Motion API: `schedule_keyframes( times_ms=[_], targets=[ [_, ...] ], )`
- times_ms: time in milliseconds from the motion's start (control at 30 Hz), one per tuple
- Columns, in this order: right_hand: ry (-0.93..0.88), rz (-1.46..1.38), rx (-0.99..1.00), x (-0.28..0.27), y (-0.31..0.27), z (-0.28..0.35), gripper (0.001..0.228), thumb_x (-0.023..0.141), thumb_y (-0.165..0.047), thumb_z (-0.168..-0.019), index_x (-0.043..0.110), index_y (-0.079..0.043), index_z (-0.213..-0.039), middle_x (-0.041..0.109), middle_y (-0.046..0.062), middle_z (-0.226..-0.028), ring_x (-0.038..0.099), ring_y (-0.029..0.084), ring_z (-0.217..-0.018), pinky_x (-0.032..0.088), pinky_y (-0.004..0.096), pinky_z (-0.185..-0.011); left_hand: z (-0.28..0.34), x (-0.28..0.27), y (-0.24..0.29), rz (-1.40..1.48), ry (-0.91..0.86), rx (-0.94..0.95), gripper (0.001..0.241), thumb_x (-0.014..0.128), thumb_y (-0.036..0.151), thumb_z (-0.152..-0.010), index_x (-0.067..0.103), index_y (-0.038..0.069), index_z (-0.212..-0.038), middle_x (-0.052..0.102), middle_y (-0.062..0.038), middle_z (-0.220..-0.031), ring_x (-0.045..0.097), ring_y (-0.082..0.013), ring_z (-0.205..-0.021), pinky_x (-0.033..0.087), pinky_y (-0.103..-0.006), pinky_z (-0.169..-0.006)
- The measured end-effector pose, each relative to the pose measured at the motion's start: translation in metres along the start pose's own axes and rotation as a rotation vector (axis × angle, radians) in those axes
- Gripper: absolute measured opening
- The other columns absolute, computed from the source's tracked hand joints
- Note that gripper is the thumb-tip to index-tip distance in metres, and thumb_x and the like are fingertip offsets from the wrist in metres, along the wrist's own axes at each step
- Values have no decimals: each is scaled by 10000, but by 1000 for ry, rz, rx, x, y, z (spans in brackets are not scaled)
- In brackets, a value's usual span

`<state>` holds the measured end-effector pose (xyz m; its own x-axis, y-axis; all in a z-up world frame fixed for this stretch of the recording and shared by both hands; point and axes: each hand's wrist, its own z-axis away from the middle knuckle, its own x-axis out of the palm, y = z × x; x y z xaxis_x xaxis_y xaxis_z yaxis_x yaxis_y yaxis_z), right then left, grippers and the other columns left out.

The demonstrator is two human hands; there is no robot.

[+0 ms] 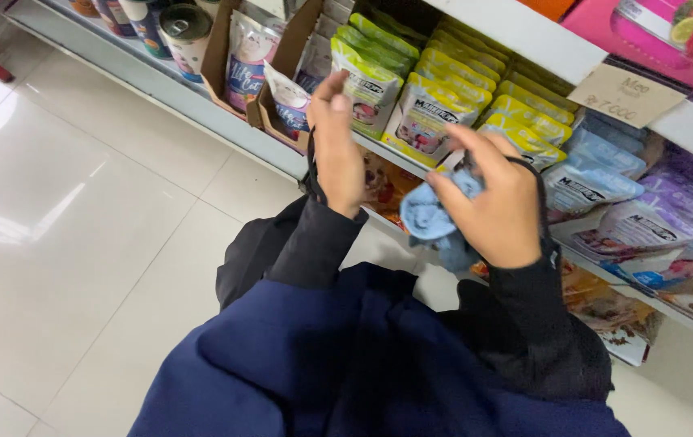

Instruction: Wipe down pet food pouches with a cloth and restock them onto the shelf.

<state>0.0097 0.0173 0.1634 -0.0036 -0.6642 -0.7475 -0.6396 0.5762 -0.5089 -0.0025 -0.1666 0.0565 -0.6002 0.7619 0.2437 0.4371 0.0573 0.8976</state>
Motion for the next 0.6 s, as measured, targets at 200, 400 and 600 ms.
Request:
schedule_keyframes(
  times_ms=[200,400,600],
  targets=[
    [61,118,-306,38,-20,-53,715,848,-194,-839,555,45,-1446,603,227,-1321,677,425,-1025,553,451,-820,-21,-11,-43,199,6,-88,689,252,495,-1146,399,-36,-1560,416,-179,-1616,373,-269,-1527,263,-372,-1286],
    [38,380,-199,67,-18,-96,397,837,-233,-830,727,-24,-1150,666,183,-1112,687,410,-781,528,508,-653,-27,-14,-27,312,-39,-507,773,182,567,-1034,331,43,-1582,374,-169,-1602,378,-308,-1432,281,-404,-1157],
    [87,278,-225,79,-6,-113,135,812,-165,-864,768,-62,-940,692,153,-948,687,373,-771,525,480,-655,-29,-10,-47,349,-48,-345,794,211,582,-1085,373,-31,-1562,428,-255,-1584,425,-359,-1458,305,-430,-1213]
  ],
)
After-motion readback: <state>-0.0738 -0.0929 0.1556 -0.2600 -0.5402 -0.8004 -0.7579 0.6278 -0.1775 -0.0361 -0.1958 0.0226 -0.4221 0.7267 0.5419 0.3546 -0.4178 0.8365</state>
